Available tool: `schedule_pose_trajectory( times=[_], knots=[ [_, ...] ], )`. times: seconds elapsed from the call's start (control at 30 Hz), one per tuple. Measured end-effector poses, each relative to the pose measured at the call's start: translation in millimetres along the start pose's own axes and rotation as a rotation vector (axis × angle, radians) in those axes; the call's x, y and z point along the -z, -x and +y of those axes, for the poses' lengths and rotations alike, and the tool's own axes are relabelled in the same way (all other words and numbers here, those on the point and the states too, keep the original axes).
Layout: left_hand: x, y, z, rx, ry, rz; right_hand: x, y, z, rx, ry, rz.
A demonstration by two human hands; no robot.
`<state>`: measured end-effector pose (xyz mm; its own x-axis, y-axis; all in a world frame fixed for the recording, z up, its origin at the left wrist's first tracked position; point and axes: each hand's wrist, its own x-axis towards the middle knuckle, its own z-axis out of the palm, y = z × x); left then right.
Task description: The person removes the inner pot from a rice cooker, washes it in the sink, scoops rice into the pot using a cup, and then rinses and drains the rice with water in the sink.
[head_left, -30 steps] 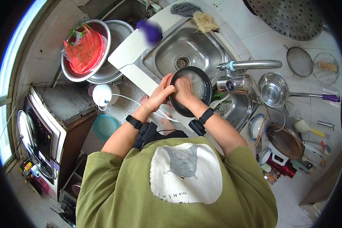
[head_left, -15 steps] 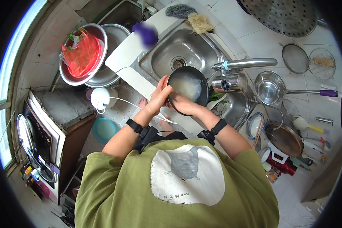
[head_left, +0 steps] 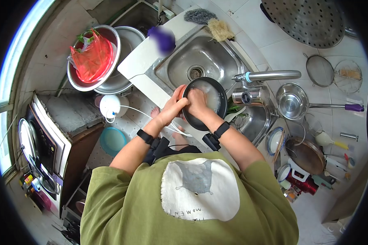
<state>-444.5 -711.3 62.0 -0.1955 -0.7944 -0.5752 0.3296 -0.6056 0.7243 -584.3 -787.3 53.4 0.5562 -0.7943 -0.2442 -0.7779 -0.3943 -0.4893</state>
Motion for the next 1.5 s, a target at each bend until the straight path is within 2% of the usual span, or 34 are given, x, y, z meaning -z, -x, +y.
schedule_pose_trajectory(
  times=[0.03, 0.07, 0.13, 0.17, 0.33, 0.4, 0.47, 0.53, 0.6, 0.63, 0.7, 0.77, 0.8, 0.87, 0.93, 1.0, 1.07, 1.13, 1.17, 1.2, 1.27, 1.33, 1.4, 1.43, 1.47, 1.5],
  knots=[
    [0.4, -0.9, -0.2, -0.024, 0.013, 0.013, 3.9, 0.4, 7.9, 0.083, 0.157, -0.048],
    [0.3, -1.3, -0.4, -0.048, 0.026, 0.026, 4.2, 3.2, 16.4, 0.088, 0.157, -0.047],
    [-5.0, 1.0, 0.6, -0.052, 0.066, 0.042, -1.1, 11.3, 37.2, 0.097, 0.295, 0.089],
    [-5.9, -1.0, -2.8, -0.053, 0.081, 0.059, 8.0, 11.8, 40.4, -0.045, 0.306, -0.095],
    [-11.0, -2.8, -9.3, -0.075, 0.131, 0.129, 30.9, 49.0, 27.3, -0.181, 0.233, -0.296],
    [-10.3, -2.7, -9.0, -0.064, 0.105, 0.125, 24.1, 58.9, 23.8, -0.193, -0.044, -0.360],
    [-11.9, -3.6, -9.6, -0.053, 0.081, 0.122, 4.4, 54.3, 26.5, -0.133, -0.036, -0.340],
    [-13.3, -3.3, -11.6, -0.092, 0.102, 0.152, 5.2, 37.8, 13.5, 0.093, -0.383, -0.512],
    [-11.7, -4.4, -11.8, -0.079, 0.078, 0.147, -18.5, 37.1, 6.0, 0.100, -0.562, -0.308],
    [-10.3, -5.0, -11.8, -0.066, 0.055, 0.142, -23.2, 35.3, 3.2, -0.096, -0.661, -0.279],
    [-4.5, -5.8, -11.4, -0.051, 0.025, 0.094, -25.2, 29.1, 1.6, -0.297, -0.755, -0.246],
    [0.6, -6.9, -11.2, -0.038, -0.006, 0.046, -21.3, 16.1, 1.2, -0.243, -0.347, -0.201],
    [2.5, -6.8, -11.8, -0.044, -0.024, 0.028, -17.1, 13.4, 0.6, -0.245, -0.348, -0.202],
    [3.0, -4.7, -9.2, -0.050, -0.041, 0.013, -7.7, 8.5, -0.2, -0.039, 0.027, -0.047],
    [2.5, 0.7, -2.2, -0.014, -0.028, -0.019, -8.4, 3.9, 1.2, -0.034, -0.035, -0.010],
    [3.6, 1.4, -1.0, -0.005, -0.019, -0.028, -4.3, 3.7, 7.5, 0.182, 0.148, 0.138],
    [2.6, 0.2, -2.5, 0.000, -0.008, -0.039, 5.7, 13.1, 22.0, 0.197, 0.170, 0.054],
    [-1.8, -3.0, -8.8, -0.041, 0.020, 0.063, 10.1, 28.4, 37.0, 0.008, 0.216, 0.111],
    [-4.3, -2.1, -8.5, -0.041, 0.020, 0.061, 20.3, 33.5, 38.7, -0.068, 0.224, -0.080],
    [-7.4, -0.7, -7.5, -0.050, 0.057, 0.076, 26.6, 39.0, 33.1, -0.069, 0.226, -0.079],
    [-10.6, -0.8, -6.9, -0.059, 0.095, 0.090, 37.6, 52.2, 21.2, -0.261, 0.117, -0.341],
    [-12.4, -1.8, -7.6, -0.091, 0.115, 0.104, 27.0, 56.8, 25.4, -0.248, 0.043, -0.424],
    [-14.6, -2.0, -6.6, -0.083, 0.114, 0.112, -15.9, 56.2, 46.4, 0.039, -0.108, -0.390],
    [-14.9, -2.0, -6.1, -0.080, 0.114, 0.124, -23.8, 50.0, 44.5, 0.279, -0.174, -0.281],
    [-13.7, -4.7, -9.4, -0.078, 0.113, 0.124, -23.2, 45.2, 35.1, 0.278, -0.176, -0.281],
    [-12.0, -8.8, -14.5, -0.105, 0.104, 0.134, -18.5, 41.1, 22.6, 0.092, -0.440, -0.321]
  ],
)
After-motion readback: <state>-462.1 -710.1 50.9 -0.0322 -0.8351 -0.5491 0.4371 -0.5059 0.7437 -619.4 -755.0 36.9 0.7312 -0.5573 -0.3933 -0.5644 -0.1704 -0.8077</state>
